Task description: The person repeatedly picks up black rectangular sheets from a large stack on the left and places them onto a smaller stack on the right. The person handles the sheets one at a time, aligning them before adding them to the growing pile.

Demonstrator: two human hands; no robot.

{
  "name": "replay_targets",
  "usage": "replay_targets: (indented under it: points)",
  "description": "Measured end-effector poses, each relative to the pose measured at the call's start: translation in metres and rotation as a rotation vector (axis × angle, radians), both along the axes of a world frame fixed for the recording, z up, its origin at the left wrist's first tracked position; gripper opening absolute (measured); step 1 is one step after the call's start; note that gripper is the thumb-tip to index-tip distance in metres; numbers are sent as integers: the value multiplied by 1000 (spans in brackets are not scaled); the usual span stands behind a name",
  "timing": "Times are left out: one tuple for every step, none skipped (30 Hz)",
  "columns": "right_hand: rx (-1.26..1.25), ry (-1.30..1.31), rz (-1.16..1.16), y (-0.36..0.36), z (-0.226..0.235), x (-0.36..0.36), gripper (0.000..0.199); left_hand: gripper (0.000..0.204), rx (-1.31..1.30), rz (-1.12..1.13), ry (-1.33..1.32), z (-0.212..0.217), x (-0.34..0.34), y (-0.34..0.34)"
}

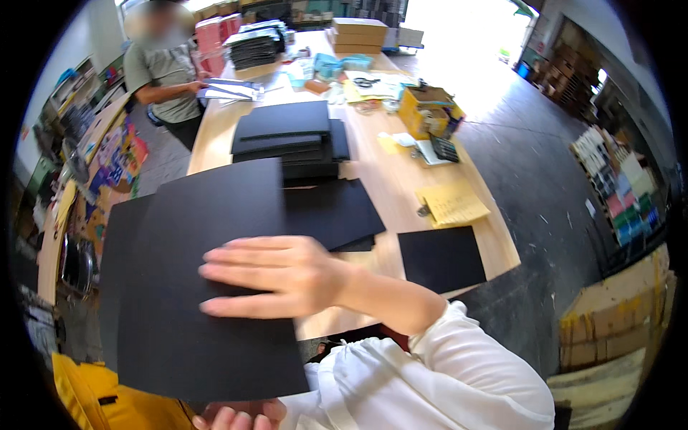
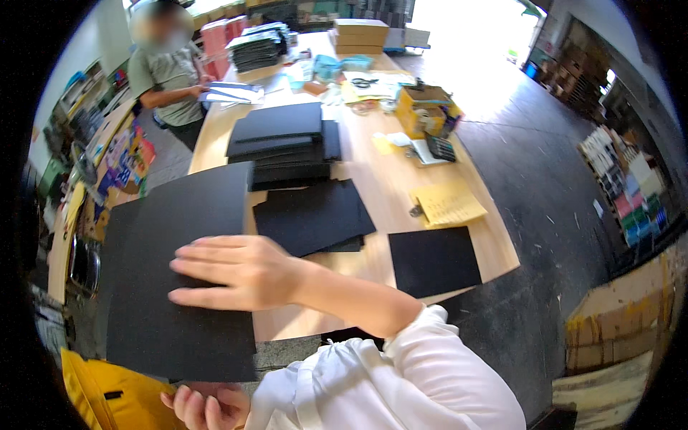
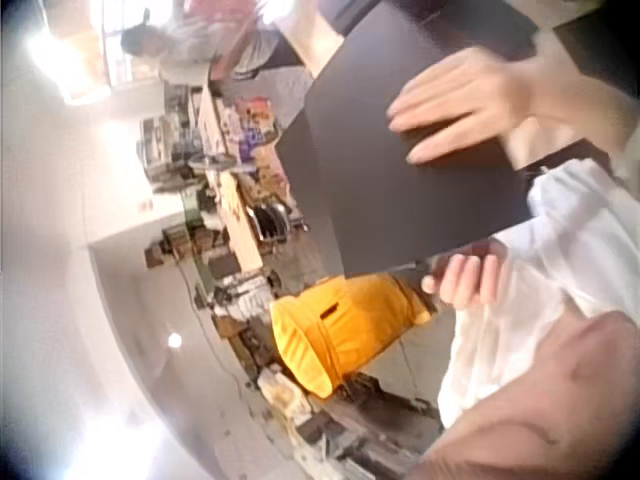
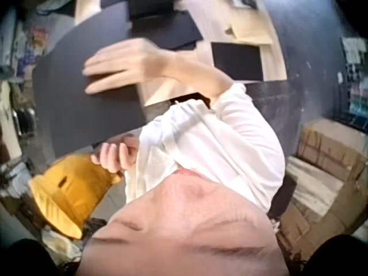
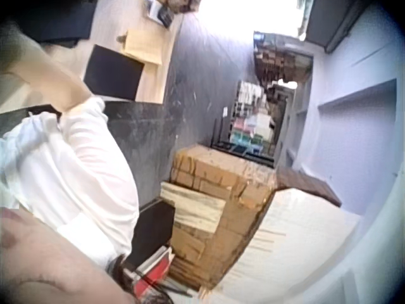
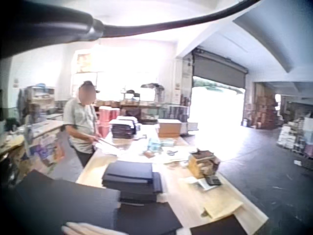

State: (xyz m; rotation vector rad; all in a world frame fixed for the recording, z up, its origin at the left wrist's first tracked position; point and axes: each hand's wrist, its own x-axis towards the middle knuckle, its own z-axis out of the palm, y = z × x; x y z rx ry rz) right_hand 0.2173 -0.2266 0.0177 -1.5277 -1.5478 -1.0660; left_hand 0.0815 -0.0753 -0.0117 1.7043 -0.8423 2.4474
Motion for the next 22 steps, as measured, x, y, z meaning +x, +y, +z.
replay_targets:
  points:
    - [-53,4,-130,-36,-7,-1,30,10,3,-40,-47,-8,3,-7]
    - [-42,14,-247,-73,-22,-4,28,10,-16,-80,-25,-17,5,-16]
    - [-26,36,-331,-109,-40,-6,28,10,-32,-107,-2,-27,4,-22]
    - [-42,66,-476,-144,-58,-15,28,10,-47,-130,21,-33,3,-26]
    - [-9,71,-633,-174,-83,-25,30,10,-46,-153,81,-32,2,-31]
    - [-9,137,-746,-206,-105,-38,33,10,-47,-179,139,-29,2,-36]
    - [-4,205,-853,-235,-127,-50,35,10,-43,-199,198,-27,2,-41]
    - [-62,251,-973,-261,-151,-63,39,8,-68,-198,262,-30,-2,-46]
    - [-121,299,-1092,-285,-175,-76,43,8,-44,-216,310,-30,-2,-49]
    - [-253,388,-1132,-306,-201,-86,45,9,-19,-230,359,-28,-2,-51]
    - [-384,478,-1165,-325,-228,-94,47,9,7,-240,408,-26,-3,-51]
    - [-515,568,-1190,-343,-256,-102,51,11,67,-259,467,-24,-6,-48]
    - [-754,866,-1059,-360,-286,-112,60,11,96,-250,515,-22,-8,-48]
    - [-699,895,-1050,-360,-286,-123,65,12,133,-251,566,-23,-7,-50]
    - [-652,905,-1016,-355,-283,-125,70,12,163,-224,615,-22,-13,-48]
    - [-647,932,-970,-356,-283,-121,68,13,133,-133,667,-27,-21,-46]
    - [-643,958,-922,-358,-281,-113,65,14,101,-39,718,-35,-32,-43]
    - [-646,975,-854,-355,-280,-102,63,15,63,77,768,-40,-43,-39]
    - [-647,1014,-867,-363,-286,-99,55,18,60,33,756,-38,-40,-40]
    - [-881,784,-909,-378,-297,-97,49,21,57,-6,743,-36,-36,-42]
    - [-1099,522,-905,-390,-312,-87,44,24,52,-10,730,-33,-38,-41]
    - [-1233,793,-895,-384,-312,-76,42,20,-14,-50,684,-38,-40,-39]
